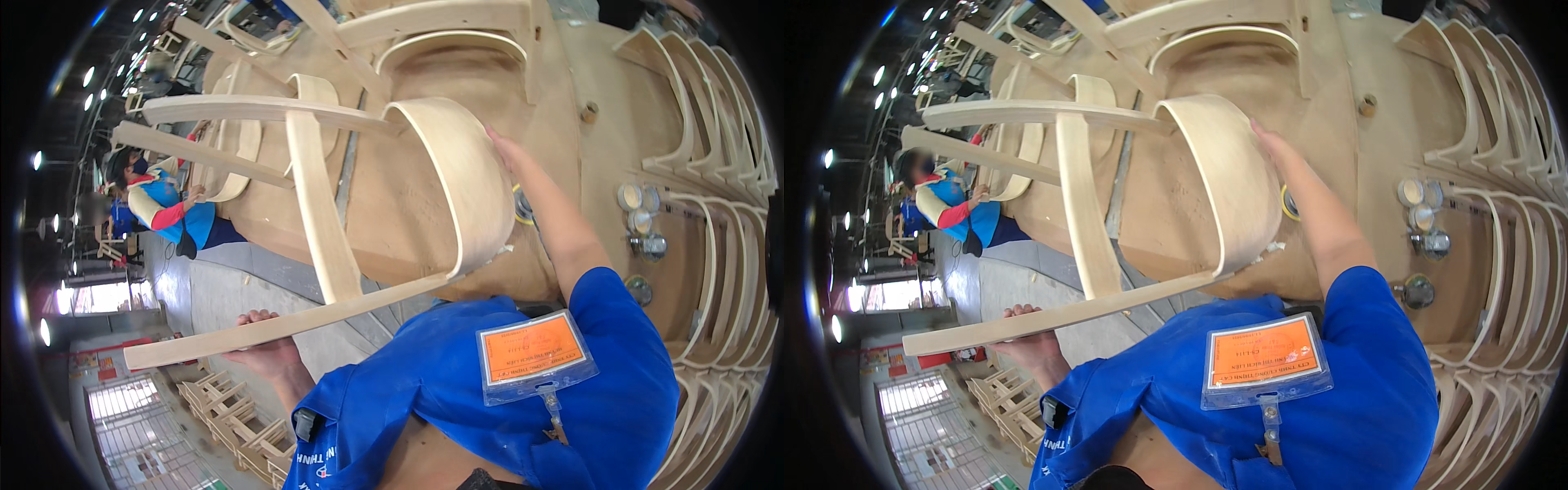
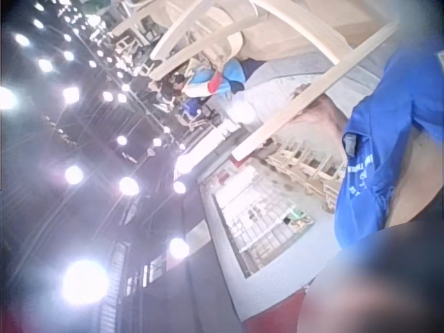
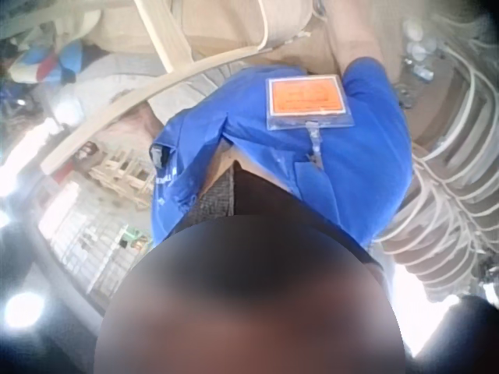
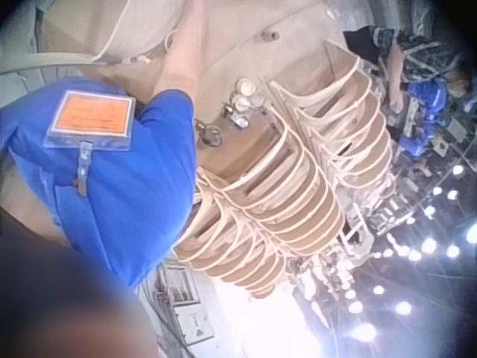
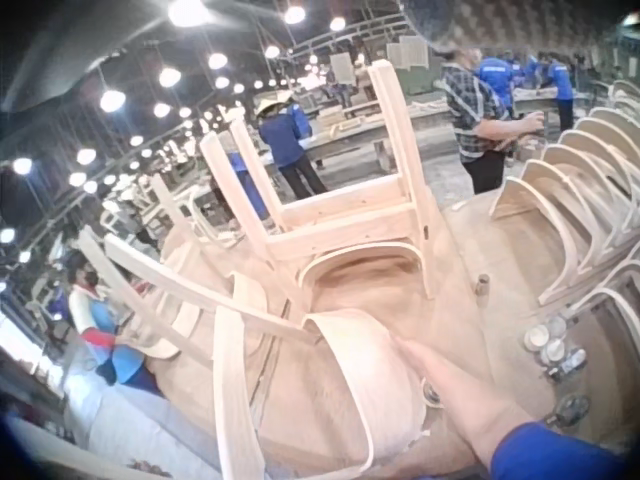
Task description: The person uses an orbital sander to smooth the surfaces of a wooden chair frame. They repeatedly reposition the chair to access different areas, including the legs, seat, and backrest, while sanding each section.
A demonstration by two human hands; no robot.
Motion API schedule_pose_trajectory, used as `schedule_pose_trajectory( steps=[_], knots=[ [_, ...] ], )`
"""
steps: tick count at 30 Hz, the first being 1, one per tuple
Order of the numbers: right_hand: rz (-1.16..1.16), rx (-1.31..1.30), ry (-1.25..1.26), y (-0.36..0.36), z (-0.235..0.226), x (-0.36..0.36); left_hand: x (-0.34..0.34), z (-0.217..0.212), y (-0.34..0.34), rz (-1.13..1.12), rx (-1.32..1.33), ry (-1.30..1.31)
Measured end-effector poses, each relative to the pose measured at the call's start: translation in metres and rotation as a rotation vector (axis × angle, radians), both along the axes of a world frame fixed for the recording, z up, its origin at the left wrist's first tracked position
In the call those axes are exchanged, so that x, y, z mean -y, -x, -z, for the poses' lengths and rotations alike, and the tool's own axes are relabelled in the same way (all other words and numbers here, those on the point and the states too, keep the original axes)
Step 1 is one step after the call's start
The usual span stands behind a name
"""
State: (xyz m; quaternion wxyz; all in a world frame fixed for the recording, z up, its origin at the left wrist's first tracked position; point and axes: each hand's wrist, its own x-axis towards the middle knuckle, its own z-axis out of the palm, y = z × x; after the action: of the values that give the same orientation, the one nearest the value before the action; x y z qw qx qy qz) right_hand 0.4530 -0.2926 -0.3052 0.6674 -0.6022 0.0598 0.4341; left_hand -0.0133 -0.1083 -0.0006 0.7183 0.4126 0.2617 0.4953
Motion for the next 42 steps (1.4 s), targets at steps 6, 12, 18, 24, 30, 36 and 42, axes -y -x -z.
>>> schedule_pose_trajectory(
  steps=[6,12,18,24,30,36,42],
  knots=[
    [0.296,0.007,-0.021,0.027,-0.02,0.009,-0.011,0.008,0.029,0.225,0.147,0.074],
    [0.557,0.171,-0.17,0.07,-0.099,0.045,-0.05,0.05,0.095,0.256,0.36,0.1],
    [0.709,0.472,-0.223,0.115,-0.128,0.057,-0.142,0.155,0.107,-0.07,0.372,0.402],
    [0.645,0.672,-0.135,0.176,-0.126,0.073,-0.207,0.245,0.125,-0.072,0.107,0.508],
    [0.623,0.765,-0.11,0.212,-0.134,0.074,-0.249,0.28,0.136,0.086,-0.644,-0.178],
    [0.633,0.939,-0.059,0.258,-0.115,0.091,-0.245,0.134,0.113,-0.974,-0.686,-0.02],
    [0.662,1.039,-0.01,0.285,-0.106,0.099,-0.228,0.073,-0.041,0.256,-0.486,-0.616]
  ],
)
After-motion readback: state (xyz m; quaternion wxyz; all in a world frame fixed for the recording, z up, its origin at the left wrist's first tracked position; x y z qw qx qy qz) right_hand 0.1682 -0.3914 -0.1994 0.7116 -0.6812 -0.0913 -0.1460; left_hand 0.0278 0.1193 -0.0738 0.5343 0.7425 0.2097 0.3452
